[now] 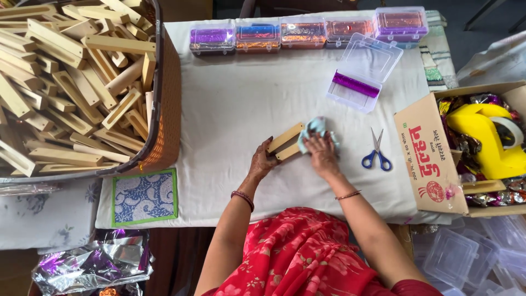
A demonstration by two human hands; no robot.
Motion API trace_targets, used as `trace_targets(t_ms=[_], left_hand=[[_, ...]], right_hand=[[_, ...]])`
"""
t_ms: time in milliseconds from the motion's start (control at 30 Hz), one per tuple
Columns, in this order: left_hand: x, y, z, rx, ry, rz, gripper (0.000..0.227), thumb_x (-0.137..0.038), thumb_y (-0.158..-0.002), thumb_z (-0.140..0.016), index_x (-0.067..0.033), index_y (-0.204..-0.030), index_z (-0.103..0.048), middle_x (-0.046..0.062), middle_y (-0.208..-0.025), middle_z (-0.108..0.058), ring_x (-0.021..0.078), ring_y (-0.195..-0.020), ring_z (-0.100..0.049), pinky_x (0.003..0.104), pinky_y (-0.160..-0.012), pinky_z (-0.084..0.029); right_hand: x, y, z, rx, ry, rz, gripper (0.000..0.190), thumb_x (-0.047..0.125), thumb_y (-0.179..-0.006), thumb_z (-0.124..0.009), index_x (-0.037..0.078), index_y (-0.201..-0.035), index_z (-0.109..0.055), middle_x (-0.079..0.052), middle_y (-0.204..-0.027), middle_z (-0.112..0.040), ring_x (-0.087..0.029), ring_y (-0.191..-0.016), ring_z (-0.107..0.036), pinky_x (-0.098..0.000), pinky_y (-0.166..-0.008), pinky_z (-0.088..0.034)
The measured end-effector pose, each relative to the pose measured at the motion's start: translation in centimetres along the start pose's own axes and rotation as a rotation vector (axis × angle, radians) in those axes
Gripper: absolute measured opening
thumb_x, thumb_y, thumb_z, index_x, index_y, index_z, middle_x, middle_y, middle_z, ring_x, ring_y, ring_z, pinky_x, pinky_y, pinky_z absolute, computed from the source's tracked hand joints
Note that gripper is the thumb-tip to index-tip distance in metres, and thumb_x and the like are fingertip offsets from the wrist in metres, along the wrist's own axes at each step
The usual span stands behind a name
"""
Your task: Cleaning small wooden pieces and wrapping a toy in purple foil.
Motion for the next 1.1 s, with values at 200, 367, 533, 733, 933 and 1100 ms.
trace_targets(t_ms=[200, 367, 533, 733, 933, 1100], left_hand=[[-1.6, 0.4, 0.8, 0.023, 0.137, 0.043, 0.101, -0.009, -0.070, -0.085, -0.0131, -0.157, -0.034, 0.012, -0.147, -0.052, 0.0241, -0.121, -0.065, 0.033, -0.100, -0.057], [-1.2, -0.1, 1.0, 0.044, 0.097, 0.074, 0.100, -0.008, -0.068, -0.079, -0.0123, -0.158, -0.035, 0.012, -0.139, -0.062, 0.0235, -0.118, -0.068, 0.035, -0.097, -0.059], [-2.1, 0.4, 1.3, 0.037, 0.085, 0.043, 0.103, -0.016, -0.068, -0.089, -0.0096, -0.155, -0.035, 0.013, -0.140, -0.059, 0.0240, -0.116, -0.068, 0.034, -0.102, -0.054], [-1.6, -0.1, 1.6, 0.025, 0.112, 0.007, 0.102, -0.015, -0.068, -0.086, -0.0081, -0.157, -0.036, 0.013, -0.140, -0.059, 0.0242, -0.115, -0.069, 0.033, -0.100, -0.057], [4.3, -2.1, 0.3, 0.077, 0.497, 0.319, 0.060, -0.028, -0.099, -0.065, -0.0084, -0.152, -0.045, 0.011, -0.114, -0.068, 0.0168, -0.103, -0.071, 0.032, -0.081, -0.062], [8.1, -3.7, -0.6, 0.069, 0.913, 0.336, 0.039, -0.019, -0.105, -0.054, -0.0026, -0.140, -0.062, 0.005, -0.103, -0.068, 0.0188, -0.087, -0.067, 0.033, -0.078, -0.063]], right_hand=[[3.3, -1.0, 1.7, -0.003, -0.083, -0.134, 0.065, 0.030, -0.091, -0.061, 0.015, -0.152, -0.046, -0.010, -0.156, -0.046, -0.031, -0.149, -0.032, -0.0566, -0.120, -0.017], [7.8, -0.4, -0.5, -0.002, -0.154, 0.152, 0.054, 0.036, -0.093, -0.067, 0.014, -0.141, -0.056, -0.011, -0.150, -0.050, -0.030, -0.146, -0.034, -0.0605, -0.118, -0.012], [3.3, -2.1, -0.2, 0.040, -0.250, 0.185, 0.041, 0.022, -0.084, -0.076, 0.023, -0.125, -0.070, -0.002, -0.146, -0.060, -0.022, -0.143, -0.045, -0.0528, -0.123, -0.017], [-2.1, -4.1, 4.0, 0.015, -0.198, 0.148, 0.037, 0.007, -0.073, -0.077, 0.016, -0.109, -0.073, 0.000, -0.129, -0.069, -0.023, -0.133, -0.055, -0.0468, -0.117, -0.034], [-1.9, -5.3, 4.3, 0.028, -0.244, -0.202, 0.015, 0.003, -0.093, -0.066, 0.012, -0.101, -0.076, -0.006, -0.116, -0.076, -0.028, -0.118, -0.066, -0.0391, -0.103, -0.052], [10.7, -4.4, 2.6, -0.161, -0.228, 0.375, 0.052, -0.006, -0.097, -0.047, 0.024, -0.132, -0.071, -0.010, -0.153, -0.055, -0.028, -0.143, -0.048, -0.0475, -0.120, -0.035]])
Point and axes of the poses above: each hand's wrist, its own y-axis away from the middle knuckle, its own z-axis out of the back of the hand, x = y × z, the point moved 8 cm from there along -y, towards the middle knuckle
